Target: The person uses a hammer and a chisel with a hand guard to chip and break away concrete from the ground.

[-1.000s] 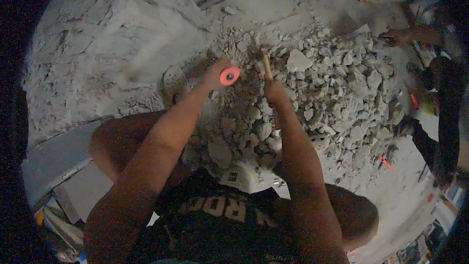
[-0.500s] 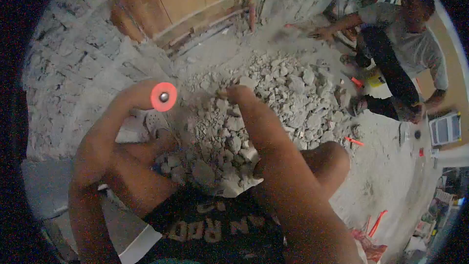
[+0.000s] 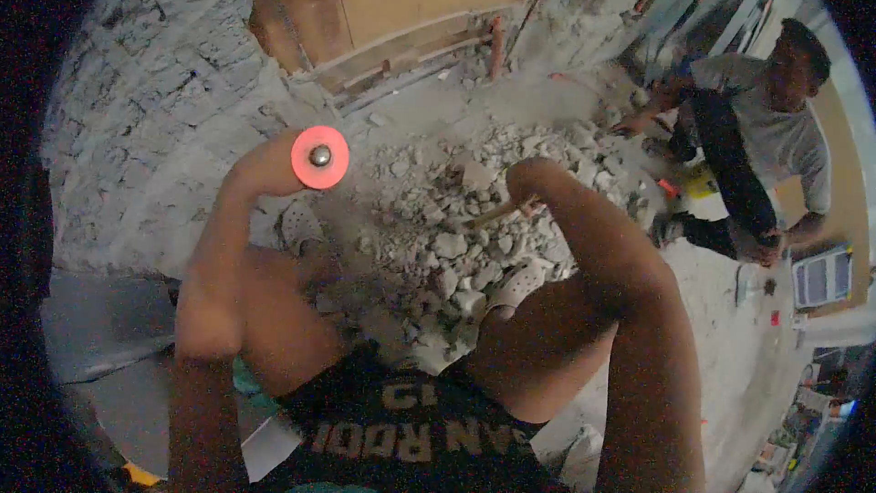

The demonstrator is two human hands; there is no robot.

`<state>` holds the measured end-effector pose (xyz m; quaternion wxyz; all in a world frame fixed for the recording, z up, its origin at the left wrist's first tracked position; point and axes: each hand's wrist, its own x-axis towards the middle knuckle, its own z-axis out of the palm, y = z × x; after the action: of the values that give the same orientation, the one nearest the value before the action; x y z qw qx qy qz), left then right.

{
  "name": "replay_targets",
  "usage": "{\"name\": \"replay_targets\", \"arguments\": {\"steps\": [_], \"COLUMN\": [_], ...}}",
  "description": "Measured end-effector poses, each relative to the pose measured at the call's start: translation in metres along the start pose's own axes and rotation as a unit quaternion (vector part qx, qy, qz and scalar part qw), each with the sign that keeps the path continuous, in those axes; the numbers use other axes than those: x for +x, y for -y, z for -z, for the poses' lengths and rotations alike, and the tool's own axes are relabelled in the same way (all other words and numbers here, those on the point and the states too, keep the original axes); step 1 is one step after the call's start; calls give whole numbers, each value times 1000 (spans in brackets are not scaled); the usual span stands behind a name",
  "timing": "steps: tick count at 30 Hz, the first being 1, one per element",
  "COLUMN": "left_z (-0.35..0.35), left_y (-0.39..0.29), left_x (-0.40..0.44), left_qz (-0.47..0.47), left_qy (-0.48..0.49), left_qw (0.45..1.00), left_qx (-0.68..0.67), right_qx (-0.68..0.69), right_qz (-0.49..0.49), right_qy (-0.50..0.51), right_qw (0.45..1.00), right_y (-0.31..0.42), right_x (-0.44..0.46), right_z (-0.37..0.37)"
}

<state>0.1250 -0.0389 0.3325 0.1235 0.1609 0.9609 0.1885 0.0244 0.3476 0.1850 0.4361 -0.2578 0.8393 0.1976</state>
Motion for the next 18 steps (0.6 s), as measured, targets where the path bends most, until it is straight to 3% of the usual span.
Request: {"name": "replay_targets", "arguments": {"steps": [2, 3, 7, 9, 12, 14, 16, 17, 18], "left_z": [5, 7, 14, 21, 21, 9, 10, 4, 4], "left_y": [-6, -4, -9, -13, -3, 13, 24, 31, 33], "left_x": [4, 7, 8, 3, -4, -6, 3, 3, 3], "left_qz": [18, 20, 101, 120, 109, -43, -63, -81, -27], "left_qy": [22, 26, 82, 89, 59, -106, -117, -124, -89], "left_qw": [999, 999, 989, 987, 989, 991, 987, 983, 990], "left_qx": [-38, -33, -64, -57, -76, -70, -88, -112, -102], "right_qx": [-50, -10, -83, -4, 49, 54, 53, 36, 18], "right_qz": [-47, -62, -52, -18, -53, -23, 63, 58, 54], "right_qy": [41, -42, -87, -83, -23, -13, -156, -101, -46], "right_qw": [997, 997, 991, 996, 997, 998, 984, 993, 997], "right_y": [13, 22, 21, 16, 2, -2, -6, 1, 7], "right_x": [-35, -50, -26, -24, 10, 14, 19, 25, 21], "right_z": [24, 30, 24, 27, 22, 18, 11, 12, 24]}}
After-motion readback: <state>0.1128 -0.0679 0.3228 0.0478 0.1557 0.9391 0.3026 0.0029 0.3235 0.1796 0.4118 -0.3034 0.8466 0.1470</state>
